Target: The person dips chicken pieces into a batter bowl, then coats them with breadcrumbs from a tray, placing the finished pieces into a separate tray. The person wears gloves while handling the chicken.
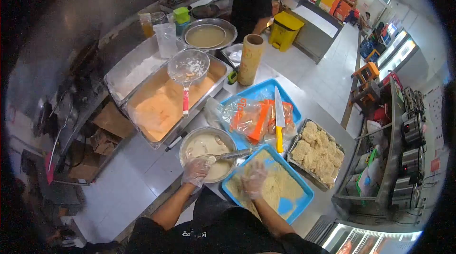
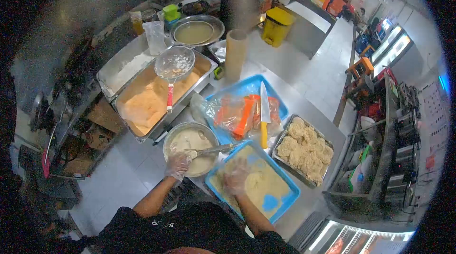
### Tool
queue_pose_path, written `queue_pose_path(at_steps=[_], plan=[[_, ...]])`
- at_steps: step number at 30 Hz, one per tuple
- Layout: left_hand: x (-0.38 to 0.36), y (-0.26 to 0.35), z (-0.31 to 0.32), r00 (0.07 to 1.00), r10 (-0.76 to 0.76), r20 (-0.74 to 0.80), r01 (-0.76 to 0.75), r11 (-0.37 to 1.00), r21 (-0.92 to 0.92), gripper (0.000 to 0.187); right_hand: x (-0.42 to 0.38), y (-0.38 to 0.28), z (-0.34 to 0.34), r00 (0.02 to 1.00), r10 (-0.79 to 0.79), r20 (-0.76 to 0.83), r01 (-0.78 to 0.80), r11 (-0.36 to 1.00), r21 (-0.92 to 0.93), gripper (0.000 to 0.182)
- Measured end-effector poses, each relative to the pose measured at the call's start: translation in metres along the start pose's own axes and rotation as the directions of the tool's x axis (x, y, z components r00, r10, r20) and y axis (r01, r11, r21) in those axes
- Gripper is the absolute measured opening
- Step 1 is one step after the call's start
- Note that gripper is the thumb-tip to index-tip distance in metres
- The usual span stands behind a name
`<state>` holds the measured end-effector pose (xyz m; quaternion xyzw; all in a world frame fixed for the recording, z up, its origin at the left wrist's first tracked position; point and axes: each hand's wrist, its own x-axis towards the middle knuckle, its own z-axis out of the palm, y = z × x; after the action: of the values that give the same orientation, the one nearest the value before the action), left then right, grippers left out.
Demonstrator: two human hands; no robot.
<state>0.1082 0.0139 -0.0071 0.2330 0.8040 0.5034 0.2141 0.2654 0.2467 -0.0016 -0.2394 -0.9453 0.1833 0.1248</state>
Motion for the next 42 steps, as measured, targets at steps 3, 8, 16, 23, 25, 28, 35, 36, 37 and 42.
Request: queue_pose_path(at_steps=[3, 8, 16, 23, 25, 28, 35, 36, 37, 42], plan=[[0.002, 0.004, -0.005, 0.997, -0.046, 0.068, 0.043, 0.998, 0.048, 0.04, 0.01, 0.03, -0.005, 0.991, 0.086, -0.105, -0.092, 0.995, -0.049, 0.059], [0.011, 0.011, -0.004, 0.995, 0.082, 0.052, -0.091, 0.975, 0.204, 0.037, 0.008, 0.047, 0.001, 0.992, 0.008, -0.123, -0.015, 0.998, -0.058, 0.039], [0.011, 0.026, -0.005, 0.962, 0.273, -0.01, -0.217, 0.786, 0.579, 0.029, 0.017, 0.047, 0.003, 0.977, -0.018, -0.212, 0.018, 1.0, -0.005, 0.028], [0.01, 0.022, -0.002, 0.992, -0.07, -0.107, 0.074, 0.997, 0.031, 0.025, 0.014, 0.033, -0.018, 0.98, -0.056, -0.19, 0.046, 0.997, -0.057, 0.026], [0.01, 0.056, -0.006, 0.993, 0.025, -0.115, 0.01, 0.955, 0.296, 0.027, 0.019, 0.03, -0.032, 0.971, -0.092, -0.223, 0.088, 0.996, -0.027, 0.026], [0.011, 0.062, -0.007, 0.992, 0.079, -0.098, -0.015, 0.847, 0.531, 0.03, 0.02, 0.072, 0.001, 0.987, -0.037, -0.156, 0.028, 0.998, -0.06, 0.025], [0.009, 0.084, -0.01, 0.997, 0.054, -0.06, -0.015, 0.855, 0.518, 0.031, 0.025, 0.08, -0.029, 0.963, -0.101, -0.25, 0.06, 0.984, -0.169, 0.023], [0.012, 0.054, -0.005, 0.997, -0.005, -0.078, 0.032, 0.936, 0.351, 0.03, 0.024, 0.073, -0.033, 0.957, -0.09, -0.275, 0.055, 0.99, -0.133, 0.023], [0.022, 0.01, 0.005, 0.994, -0.067, -0.084, 0.08, 0.982, 0.171, 0.028, 0.021, 0.07, -0.036, 0.95, -0.077, -0.302, 0.049, 0.994, -0.099, 0.022], [0.018, 0.013, 0.003, 0.999, 0.023, -0.031, -0.013, 0.958, 0.288, 0.021, 0.009, 0.106, 0.008, 0.97, -0.002, -0.243, -0.002, 1.0, -0.015, 0.012]])
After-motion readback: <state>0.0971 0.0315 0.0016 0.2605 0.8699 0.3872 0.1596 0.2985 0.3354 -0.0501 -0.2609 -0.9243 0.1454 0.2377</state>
